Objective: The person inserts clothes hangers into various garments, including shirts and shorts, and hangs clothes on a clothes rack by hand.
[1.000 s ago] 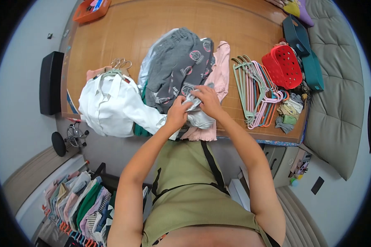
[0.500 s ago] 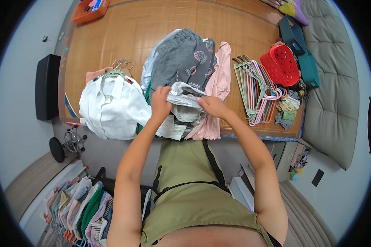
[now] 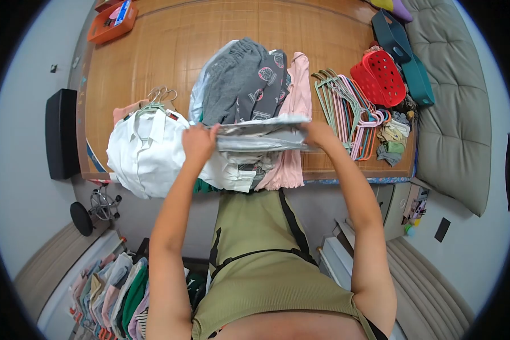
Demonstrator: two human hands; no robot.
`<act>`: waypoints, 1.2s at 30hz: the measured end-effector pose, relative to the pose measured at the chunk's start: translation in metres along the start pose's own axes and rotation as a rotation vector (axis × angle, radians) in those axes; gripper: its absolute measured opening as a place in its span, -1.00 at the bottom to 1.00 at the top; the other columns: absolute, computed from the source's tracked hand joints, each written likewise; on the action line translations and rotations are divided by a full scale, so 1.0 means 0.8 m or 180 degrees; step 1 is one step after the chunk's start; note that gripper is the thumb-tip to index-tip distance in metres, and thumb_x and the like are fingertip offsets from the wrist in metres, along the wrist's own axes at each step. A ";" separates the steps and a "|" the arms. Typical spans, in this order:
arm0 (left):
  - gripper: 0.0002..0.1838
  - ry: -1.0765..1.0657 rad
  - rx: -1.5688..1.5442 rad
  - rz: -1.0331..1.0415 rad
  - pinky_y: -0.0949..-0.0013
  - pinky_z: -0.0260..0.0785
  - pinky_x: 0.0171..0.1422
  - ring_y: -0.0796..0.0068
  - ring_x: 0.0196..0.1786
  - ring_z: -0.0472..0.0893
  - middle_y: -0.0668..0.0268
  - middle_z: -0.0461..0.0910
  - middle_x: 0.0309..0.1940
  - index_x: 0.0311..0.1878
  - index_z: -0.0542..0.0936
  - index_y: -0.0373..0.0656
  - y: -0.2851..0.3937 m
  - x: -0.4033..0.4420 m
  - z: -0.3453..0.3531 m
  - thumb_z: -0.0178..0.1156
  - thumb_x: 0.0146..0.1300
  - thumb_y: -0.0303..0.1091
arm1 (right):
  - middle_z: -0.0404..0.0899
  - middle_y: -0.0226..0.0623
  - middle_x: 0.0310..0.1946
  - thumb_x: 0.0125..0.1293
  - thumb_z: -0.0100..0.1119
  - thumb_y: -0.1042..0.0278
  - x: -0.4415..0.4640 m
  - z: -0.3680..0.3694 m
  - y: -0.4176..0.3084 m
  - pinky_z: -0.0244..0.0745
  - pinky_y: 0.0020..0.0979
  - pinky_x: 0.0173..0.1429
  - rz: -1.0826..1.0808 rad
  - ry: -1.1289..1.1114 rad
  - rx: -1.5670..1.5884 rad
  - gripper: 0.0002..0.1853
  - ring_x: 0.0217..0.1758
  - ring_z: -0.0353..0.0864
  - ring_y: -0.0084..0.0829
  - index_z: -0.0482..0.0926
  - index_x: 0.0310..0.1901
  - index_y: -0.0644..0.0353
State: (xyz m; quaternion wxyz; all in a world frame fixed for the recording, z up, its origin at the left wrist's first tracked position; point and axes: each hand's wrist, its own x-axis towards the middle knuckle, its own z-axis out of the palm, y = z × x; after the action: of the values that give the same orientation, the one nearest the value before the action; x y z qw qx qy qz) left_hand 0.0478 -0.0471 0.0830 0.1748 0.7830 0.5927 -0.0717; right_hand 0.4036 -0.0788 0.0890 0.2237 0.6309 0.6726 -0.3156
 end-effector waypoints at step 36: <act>-0.72 -0.0076 -0.1768 0.1878 0.09 0.34 0.19 0.07 0.07 0.50 0.14 0.55 -0.05 -0.12 0.56 -0.21 0.437 0.183 0.165 0.18 0.03 -0.51 | 0.46 -0.15 -0.21 0.05 0.30 0.44 0.085 0.139 0.286 0.40 -0.14 -0.01 0.2065 0.3321 0.1062 -0.71 -0.04 0.45 -0.11 0.51 -0.16 0.17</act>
State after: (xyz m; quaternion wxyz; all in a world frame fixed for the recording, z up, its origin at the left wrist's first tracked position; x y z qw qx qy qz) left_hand 0.4354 -0.0449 -0.0204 0.3995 0.8416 0.3374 0.1353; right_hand 0.6122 -0.1082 -0.0686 -0.1505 0.8996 0.4096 0.0165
